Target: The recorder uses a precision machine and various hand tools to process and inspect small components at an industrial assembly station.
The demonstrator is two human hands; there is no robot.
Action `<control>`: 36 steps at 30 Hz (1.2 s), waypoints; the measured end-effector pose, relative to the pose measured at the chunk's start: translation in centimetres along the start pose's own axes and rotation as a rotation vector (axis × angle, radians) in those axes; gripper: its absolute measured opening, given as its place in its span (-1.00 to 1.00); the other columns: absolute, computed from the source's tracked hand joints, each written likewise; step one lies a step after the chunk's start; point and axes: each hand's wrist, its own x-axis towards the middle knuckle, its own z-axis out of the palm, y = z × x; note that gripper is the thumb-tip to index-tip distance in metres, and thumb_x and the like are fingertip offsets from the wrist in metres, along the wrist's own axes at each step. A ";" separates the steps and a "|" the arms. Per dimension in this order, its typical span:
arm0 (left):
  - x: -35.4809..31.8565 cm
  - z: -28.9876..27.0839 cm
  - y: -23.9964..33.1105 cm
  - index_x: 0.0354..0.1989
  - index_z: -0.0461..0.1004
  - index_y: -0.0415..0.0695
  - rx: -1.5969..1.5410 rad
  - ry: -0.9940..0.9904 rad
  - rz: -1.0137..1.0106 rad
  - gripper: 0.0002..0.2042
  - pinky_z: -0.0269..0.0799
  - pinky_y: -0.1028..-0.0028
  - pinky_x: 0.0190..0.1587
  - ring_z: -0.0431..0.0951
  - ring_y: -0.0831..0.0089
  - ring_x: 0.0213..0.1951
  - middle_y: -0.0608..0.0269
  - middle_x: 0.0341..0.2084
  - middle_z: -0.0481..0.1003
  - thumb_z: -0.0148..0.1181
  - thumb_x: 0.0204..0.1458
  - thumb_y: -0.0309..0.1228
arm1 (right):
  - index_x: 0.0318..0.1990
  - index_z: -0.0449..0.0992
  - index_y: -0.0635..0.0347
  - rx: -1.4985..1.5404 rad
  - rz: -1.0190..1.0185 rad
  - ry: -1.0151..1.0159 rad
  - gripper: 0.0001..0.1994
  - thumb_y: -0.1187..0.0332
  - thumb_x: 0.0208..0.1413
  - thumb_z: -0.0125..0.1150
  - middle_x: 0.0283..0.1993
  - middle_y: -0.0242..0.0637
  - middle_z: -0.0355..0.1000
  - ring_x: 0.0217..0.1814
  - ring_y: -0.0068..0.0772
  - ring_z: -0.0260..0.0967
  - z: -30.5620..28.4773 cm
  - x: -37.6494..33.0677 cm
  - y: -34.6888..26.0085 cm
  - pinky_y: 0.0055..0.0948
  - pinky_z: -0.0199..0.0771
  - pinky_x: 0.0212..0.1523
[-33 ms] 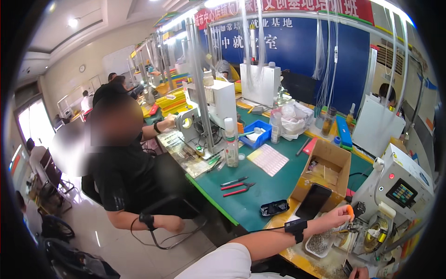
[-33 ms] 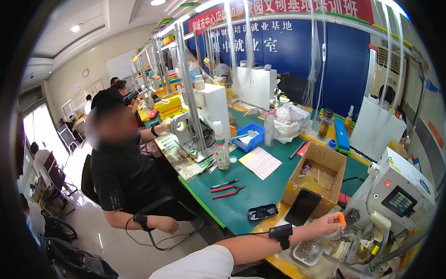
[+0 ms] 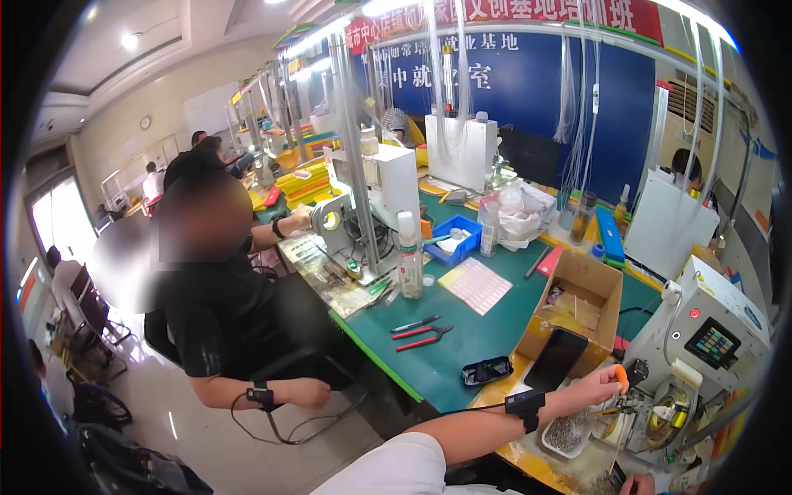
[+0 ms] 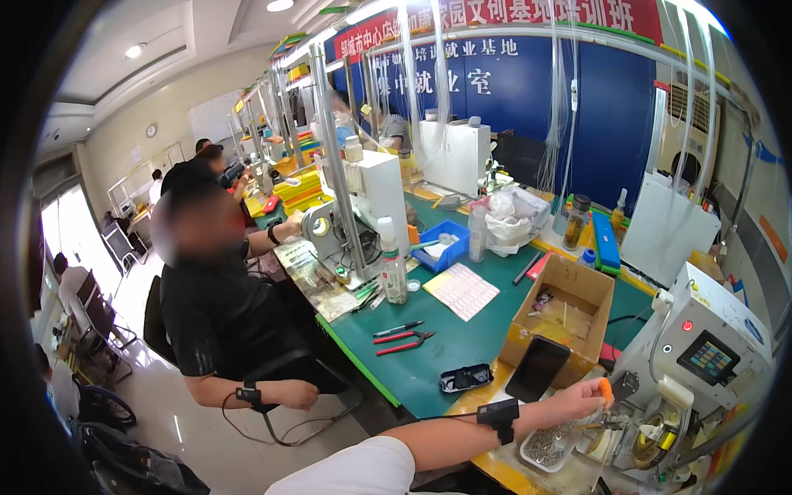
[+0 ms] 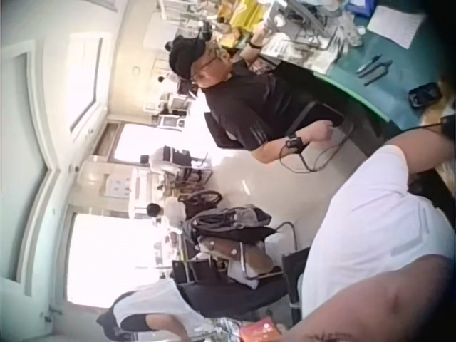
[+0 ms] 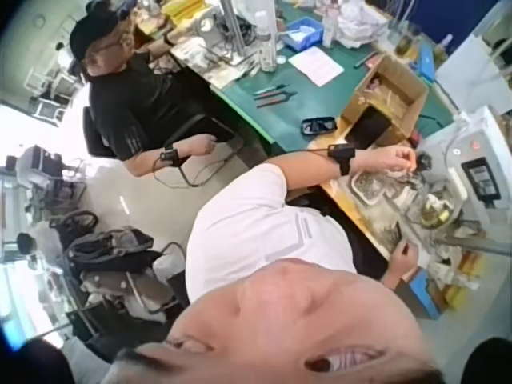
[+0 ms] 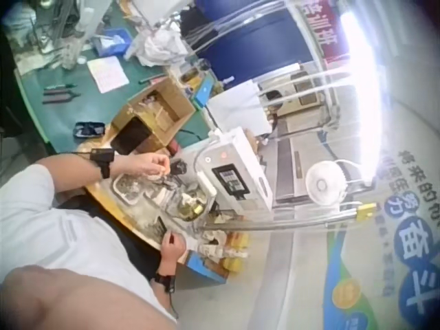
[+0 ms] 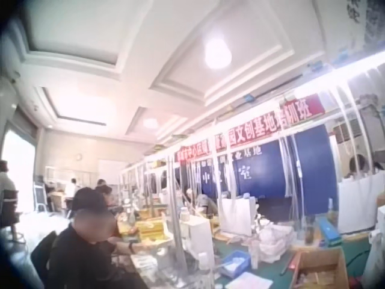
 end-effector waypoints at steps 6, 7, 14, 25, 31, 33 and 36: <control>-0.5 0.2 0.3 -0.04 0.41 0.07 -0.054 -0.015 0.000 -0.93 0.04 0.70 -0.41 0.18 0.86 -0.41 0.65 -0.21 0.45 0.11 0.41 -0.31 | -0.35 0.61 0.25 -0.005 0.004 0.034 -0.76 0.27 0.28 0.33 -0.35 -0.06 0.52 -0.30 0.10 0.47 -0.3 0.1 -0.9 -0.06 0.51 -0.22; -0.4 0.2 0.3 -0.04 0.41 0.07 -0.055 -0.017 0.003 -0.93 0.04 0.70 -0.41 0.18 0.86 -0.41 0.65 -0.21 0.45 0.11 0.41 -0.31 | -0.35 0.61 0.25 0.000 0.002 0.049 -0.77 0.27 0.27 0.33 -0.34 -0.06 0.53 -0.29 0.09 0.48 -0.4 0.2 -1.1 -0.07 0.52 -0.22; 0.0 0.5 0.0 -0.04 0.43 0.07 -0.050 0.002 0.031 -0.92 0.03 0.70 -0.43 0.18 0.86 -0.44 0.64 -0.25 0.45 0.13 0.41 -0.29 | -0.40 0.62 0.23 -0.029 0.011 0.022 -0.78 0.31 0.26 0.33 -0.32 -0.06 0.55 -0.37 0.10 0.46 0.3 -0.5 1.1 -0.06 0.51 -0.26; -1.0 0.6 0.9 0.01 0.50 -0.06 -0.002 0.129 -0.007 -0.85 0.00 0.64 -0.49 0.13 0.80 -0.54 0.62 -0.49 0.28 0.18 0.38 -0.31 | -0.40 0.61 0.07 0.089 -0.064 -0.001 -0.81 0.34 -0.15 0.54 -0.36 -0.22 0.40 -0.21 0.02 0.37 -0.2 2.1 -4.1 -0.04 0.27 -0.10; -1.1 1.8 1.5 -0.02 0.51 -0.09 0.032 0.124 0.041 -0.86 -0.03 0.64 -0.50 0.13 0.79 -0.56 0.61 -0.50 0.28 0.15 0.40 -0.34 | -0.41 0.61 0.09 0.103 0.031 0.018 -0.83 0.36 -0.12 0.54 -0.38 -0.25 0.41 -0.24 -0.01 0.37 -0.7 1.6 -4.4 -0.07 0.27 -0.12; -1.4 2.0 1.6 -0.01 0.51 -0.10 0.045 0.126 0.042 -0.86 -0.03 0.64 -0.50 0.13 0.79 -0.56 0.61 -0.51 0.27 0.15 0.39 -0.33 | -0.42 0.61 0.08 0.094 0.052 0.040 -0.83 0.36 -0.12 0.54 -0.39 -0.26 0.40 -0.25 -0.02 0.37 -0.8 1.3 -4.6 -0.07 0.28 -0.14; -1.6 2.1 1.7 -0.04 0.50 -0.14 0.009 0.179 0.003 -0.85 -0.01 0.64 -0.51 0.13 0.78 -0.58 0.57 -0.52 0.28 0.16 0.37 -0.34 | -0.45 0.63 0.08 0.098 0.024 0.052 -0.84 0.35 -0.15 0.55 -0.41 -0.26 0.41 -0.28 -0.03 0.38 -1.3 1.6 -4.7 -0.07 0.31 -0.18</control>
